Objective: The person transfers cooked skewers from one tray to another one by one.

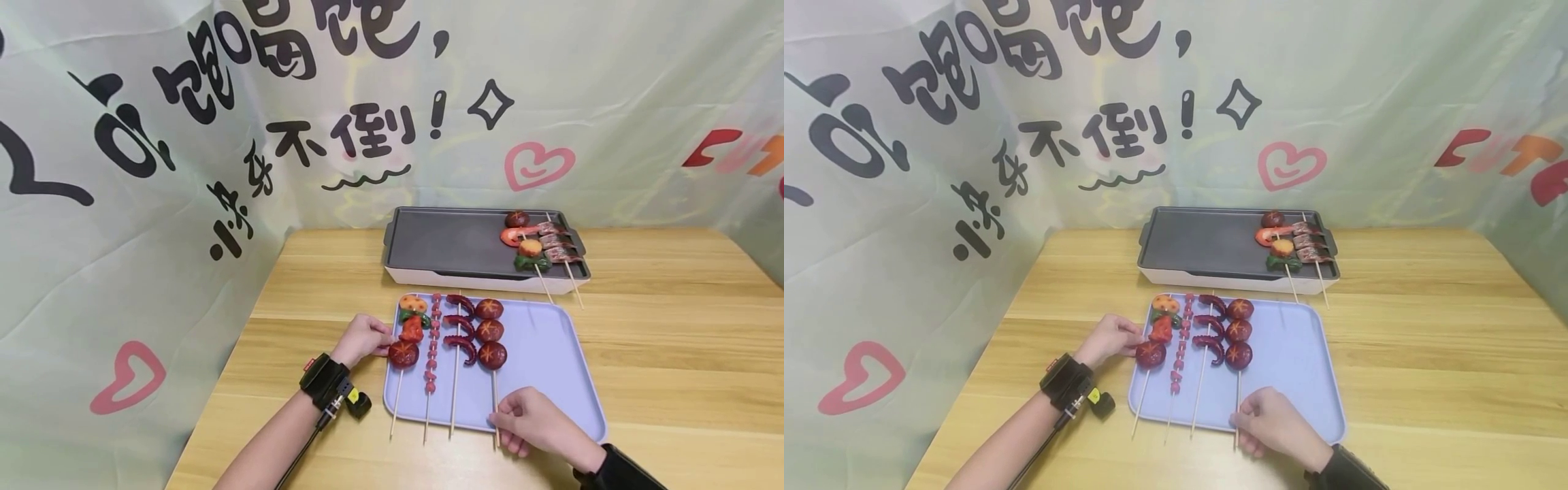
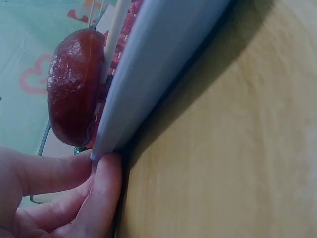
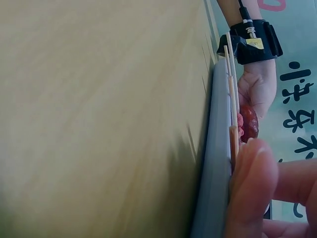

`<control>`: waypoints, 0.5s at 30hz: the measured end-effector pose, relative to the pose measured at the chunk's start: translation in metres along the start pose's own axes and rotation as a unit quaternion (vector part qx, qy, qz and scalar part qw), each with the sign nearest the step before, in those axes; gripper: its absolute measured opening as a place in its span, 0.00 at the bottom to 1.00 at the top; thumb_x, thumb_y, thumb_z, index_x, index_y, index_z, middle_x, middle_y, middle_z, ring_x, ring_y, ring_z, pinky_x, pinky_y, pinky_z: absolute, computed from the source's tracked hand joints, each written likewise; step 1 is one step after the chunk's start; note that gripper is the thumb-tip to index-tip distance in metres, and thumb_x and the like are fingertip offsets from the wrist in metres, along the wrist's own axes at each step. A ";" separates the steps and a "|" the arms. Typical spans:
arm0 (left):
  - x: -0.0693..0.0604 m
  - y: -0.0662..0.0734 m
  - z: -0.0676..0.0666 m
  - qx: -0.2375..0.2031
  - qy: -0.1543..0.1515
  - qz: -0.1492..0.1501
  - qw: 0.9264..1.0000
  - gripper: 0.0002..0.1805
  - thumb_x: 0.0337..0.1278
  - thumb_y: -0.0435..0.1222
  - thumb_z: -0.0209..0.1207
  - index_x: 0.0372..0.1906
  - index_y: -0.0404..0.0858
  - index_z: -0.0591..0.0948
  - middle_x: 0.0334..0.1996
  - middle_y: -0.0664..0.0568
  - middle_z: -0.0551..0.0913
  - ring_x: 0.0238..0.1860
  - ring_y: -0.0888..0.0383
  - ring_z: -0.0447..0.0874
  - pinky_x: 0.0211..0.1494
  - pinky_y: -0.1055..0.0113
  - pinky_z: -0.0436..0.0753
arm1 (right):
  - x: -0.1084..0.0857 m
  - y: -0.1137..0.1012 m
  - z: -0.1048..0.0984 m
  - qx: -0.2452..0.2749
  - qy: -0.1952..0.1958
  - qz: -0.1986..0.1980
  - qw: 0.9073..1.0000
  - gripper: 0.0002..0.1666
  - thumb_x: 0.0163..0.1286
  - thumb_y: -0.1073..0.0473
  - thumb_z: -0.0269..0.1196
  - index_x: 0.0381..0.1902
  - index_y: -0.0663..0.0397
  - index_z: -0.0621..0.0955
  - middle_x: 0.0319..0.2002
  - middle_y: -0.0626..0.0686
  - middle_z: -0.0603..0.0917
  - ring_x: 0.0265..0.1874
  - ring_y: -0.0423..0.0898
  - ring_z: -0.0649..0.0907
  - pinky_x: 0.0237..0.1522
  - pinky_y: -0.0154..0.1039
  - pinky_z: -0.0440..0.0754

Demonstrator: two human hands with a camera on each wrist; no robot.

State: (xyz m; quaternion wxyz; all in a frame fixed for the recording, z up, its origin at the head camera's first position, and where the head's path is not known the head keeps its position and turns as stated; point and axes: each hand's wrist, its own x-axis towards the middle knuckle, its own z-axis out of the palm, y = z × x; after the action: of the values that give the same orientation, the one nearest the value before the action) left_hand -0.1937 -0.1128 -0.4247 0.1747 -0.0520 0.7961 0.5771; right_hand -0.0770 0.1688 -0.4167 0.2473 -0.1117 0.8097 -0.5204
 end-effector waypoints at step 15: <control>0.003 -0.003 0.001 -0.001 0.000 0.007 1.000 0.08 0.49 0.21 0.58 0.37 0.23 0.78 0.43 0.37 0.79 0.27 0.58 0.81 0.33 0.69 0.86 | -0.001 -0.005 -0.007 -0.002 -0.030 -0.001 1.000 0.13 0.63 0.61 0.59 0.23 0.66 0.78 0.15 0.53 0.79 0.12 0.39 0.77 0.14 0.39 0.83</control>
State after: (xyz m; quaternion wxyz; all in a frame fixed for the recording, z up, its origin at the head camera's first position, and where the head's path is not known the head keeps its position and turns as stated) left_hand -0.1955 -0.1126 -0.4288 0.1708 -0.0460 0.7959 0.5790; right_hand -0.0805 0.1727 -0.4092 0.2713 -0.1283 0.8025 -0.5157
